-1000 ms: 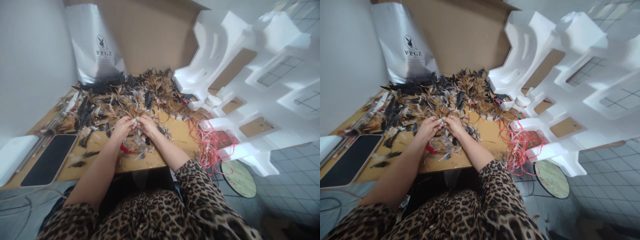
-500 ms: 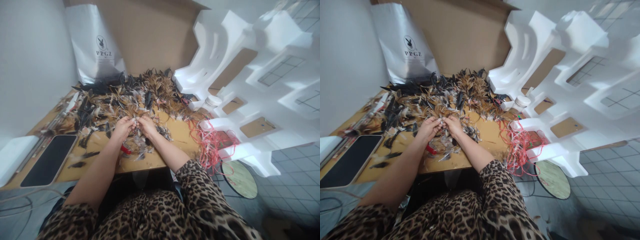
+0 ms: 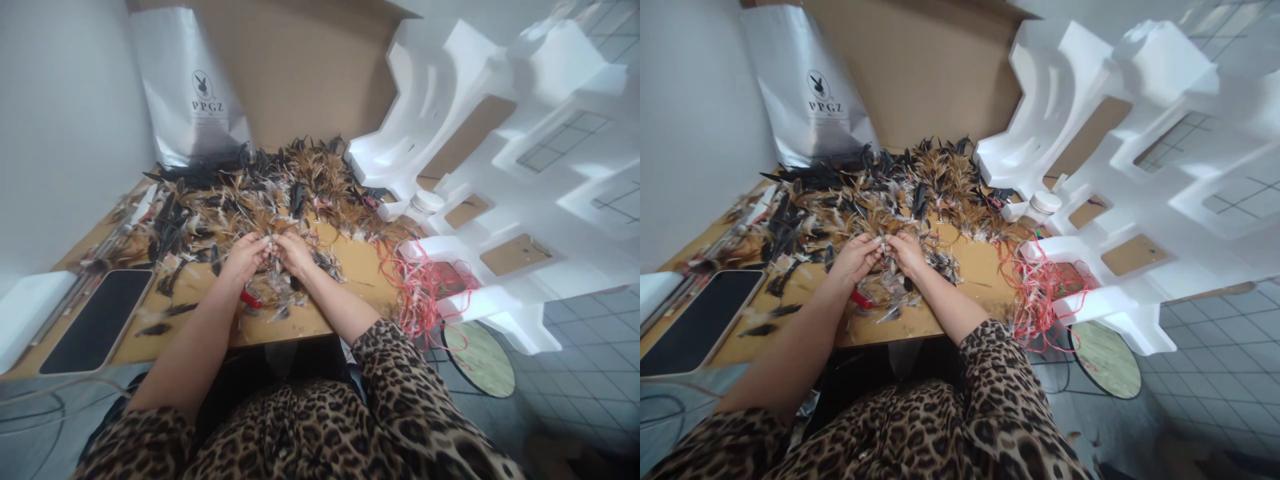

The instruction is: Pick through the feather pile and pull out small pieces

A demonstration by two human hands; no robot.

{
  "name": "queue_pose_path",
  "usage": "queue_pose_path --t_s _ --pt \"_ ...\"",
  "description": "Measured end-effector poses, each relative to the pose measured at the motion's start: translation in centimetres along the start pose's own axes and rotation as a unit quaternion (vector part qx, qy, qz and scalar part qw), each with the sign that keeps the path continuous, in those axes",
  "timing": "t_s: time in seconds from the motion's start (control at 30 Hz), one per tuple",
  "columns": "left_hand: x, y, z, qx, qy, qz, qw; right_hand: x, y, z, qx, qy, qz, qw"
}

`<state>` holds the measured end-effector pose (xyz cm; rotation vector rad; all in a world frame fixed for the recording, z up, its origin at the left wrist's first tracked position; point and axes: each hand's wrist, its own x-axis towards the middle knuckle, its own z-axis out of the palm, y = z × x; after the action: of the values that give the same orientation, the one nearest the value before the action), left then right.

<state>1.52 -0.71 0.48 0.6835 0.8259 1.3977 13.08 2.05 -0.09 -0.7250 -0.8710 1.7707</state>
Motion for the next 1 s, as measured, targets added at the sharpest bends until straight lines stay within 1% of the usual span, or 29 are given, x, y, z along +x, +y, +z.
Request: queue_pose_path --t_s 0.13,0.23,0.33,0.43,0.57,0.67,0.8,0.87,1.0 --pt "-0.07 -0.18 0.08 0.056 0.01 0.01 0.998 -0.22 -0.33 -0.06 -0.055 -0.012 -0.014 0.998" --pt "-0.17 -0.18 0.28 0.082 0.012 0.01 0.997 -0.21 -0.35 -0.07 -0.071 -0.003 -0.032 0.997" --pt "-0.11 -0.23 0.24 0.074 0.009 0.006 0.997 -0.1 -0.32 -0.05 -0.027 0.004 -0.011 1.0" --pt "0.11 -0.35 -0.02 0.037 0.002 0.006 0.999 -0.01 -0.38 -0.03 0.024 0.0 0.022 0.999" --pt "0.22 -0.42 -0.1 0.009 0.0 0.002 1.0 0.08 -0.37 -0.02 0.042 0.002 0.037 0.998" --pt "0.09 -0.38 0.12 0.033 0.013 -0.002 0.999 0.19 -0.24 -0.08 0.024 0.027 0.02 0.999" --pt "-0.01 -0.42 0.34 0.121 0.033 0.01 0.992 0.3 -0.06 -0.21 -0.018 0.061 -0.018 0.998" --pt "-0.01 -0.44 0.39 0.15 0.042 0.015 0.988 0.22 -0.11 -0.26 -0.049 0.059 -0.036 0.996" --pt "-0.07 -0.42 0.46 0.173 0.05 0.012 0.984 -0.21 -0.63 -0.23 -0.106 0.029 -0.077 0.991"
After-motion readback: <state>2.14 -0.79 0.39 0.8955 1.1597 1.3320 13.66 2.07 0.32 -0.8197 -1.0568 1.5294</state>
